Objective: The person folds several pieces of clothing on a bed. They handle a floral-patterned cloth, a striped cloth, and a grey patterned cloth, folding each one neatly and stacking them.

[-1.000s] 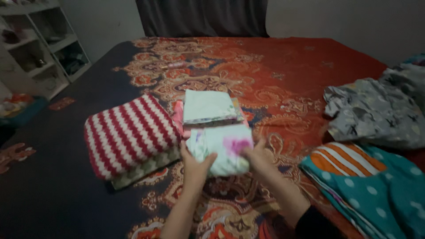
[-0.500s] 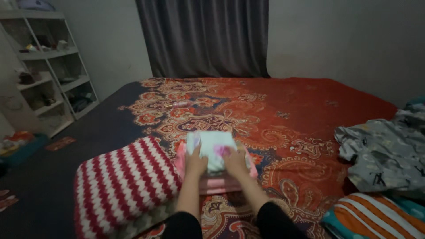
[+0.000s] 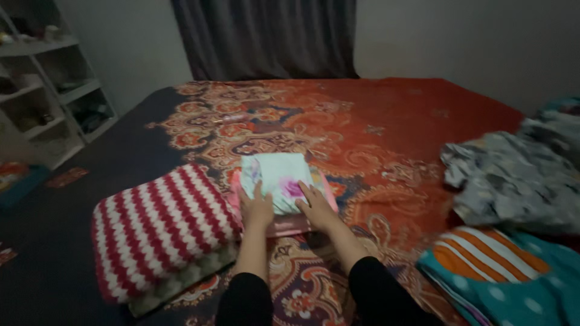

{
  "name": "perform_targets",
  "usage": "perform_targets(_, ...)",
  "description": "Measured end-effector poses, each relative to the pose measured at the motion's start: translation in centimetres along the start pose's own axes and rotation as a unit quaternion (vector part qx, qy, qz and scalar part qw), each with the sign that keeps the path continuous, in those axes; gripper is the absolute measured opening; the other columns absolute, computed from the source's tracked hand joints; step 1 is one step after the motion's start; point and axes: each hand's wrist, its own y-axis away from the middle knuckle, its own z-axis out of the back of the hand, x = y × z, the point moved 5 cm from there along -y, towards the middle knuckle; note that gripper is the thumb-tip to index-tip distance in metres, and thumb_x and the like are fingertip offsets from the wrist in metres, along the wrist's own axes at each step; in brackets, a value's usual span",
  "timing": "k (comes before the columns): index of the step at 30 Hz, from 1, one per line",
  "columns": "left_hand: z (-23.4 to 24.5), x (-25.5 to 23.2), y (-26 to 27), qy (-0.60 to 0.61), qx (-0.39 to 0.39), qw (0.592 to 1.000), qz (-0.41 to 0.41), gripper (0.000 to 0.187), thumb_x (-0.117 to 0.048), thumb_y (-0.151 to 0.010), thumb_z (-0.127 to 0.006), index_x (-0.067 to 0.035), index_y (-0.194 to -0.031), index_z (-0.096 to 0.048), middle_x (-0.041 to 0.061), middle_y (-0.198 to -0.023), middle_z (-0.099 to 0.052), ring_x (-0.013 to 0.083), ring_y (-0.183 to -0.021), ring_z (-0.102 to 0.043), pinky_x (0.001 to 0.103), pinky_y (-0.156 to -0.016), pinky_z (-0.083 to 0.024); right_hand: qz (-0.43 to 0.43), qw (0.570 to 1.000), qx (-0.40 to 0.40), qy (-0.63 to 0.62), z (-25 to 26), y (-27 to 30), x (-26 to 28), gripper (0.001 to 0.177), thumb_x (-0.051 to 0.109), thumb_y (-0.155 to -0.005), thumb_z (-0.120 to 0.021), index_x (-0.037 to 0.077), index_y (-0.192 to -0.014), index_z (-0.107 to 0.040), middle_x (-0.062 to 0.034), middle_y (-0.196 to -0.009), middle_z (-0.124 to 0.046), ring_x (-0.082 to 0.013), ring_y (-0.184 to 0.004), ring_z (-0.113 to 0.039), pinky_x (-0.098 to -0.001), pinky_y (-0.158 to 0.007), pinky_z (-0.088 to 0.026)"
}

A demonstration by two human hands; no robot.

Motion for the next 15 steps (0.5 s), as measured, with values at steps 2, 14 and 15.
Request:
perform_targets(2, 1.3, -0.5, 0.9, 0.065, -0.040, 0.997, -0.025, 0.062, -0.042, -0.093, -0.063, -0.023, -0.150, -0.046, 0.030, -0.159, -0.023, 0.0472, -0.136, -0.040, 0.053, -0.112, -0.039, -0.030, 0.998, -0.049, 0.000, 1.7, 2.8, -0.6, 0.065, 0.044, -0.098, -0.054, 0.024, -0.157, -0.037, -0.0247, -0.158, -0.035, -0.0424, -0.144, -0.039, -0.0456, -0.114, -0.038)
perform_targets(14, -5.9, -1.2, 21.0, -0.238, 0.091, 0.967, 0.022, 0.077, -0.058, -0.101, -0.038, -0.012, -0.161, -0.024, 0.016, -0.166, -0.020, 0.0347, -0.156, -0.014, 0.054, -0.124, -0.007, -0.085, 0.949, -0.108, 0.285, 3.5, 21.1, 0.4, 0.047, 0.036, -0.096, -0.056, 0.016, -0.138, -0.058, -0.0137, -0.146, -0.051, -0.0343, -0.140, -0.042, -0.0601, -0.118, -0.025)
perform_targets(15, -6.3, -1.8, 21.7, -0.244, 0.096, 0.965, -0.005, 0.077, -0.059, -0.101, -0.038, -0.012, -0.160, -0.023, 0.016, -0.167, -0.019, 0.0345, -0.155, -0.014, 0.055, -0.123, -0.006, -0.097, 0.941, -0.105, 0.306, 3.9, 21.8, 0.7, 0.046, 0.036, -0.093, -0.058, 0.016, -0.135, -0.060, -0.0129, -0.145, -0.052, -0.0334, -0.140, -0.041, -0.0646, -0.117, -0.021)
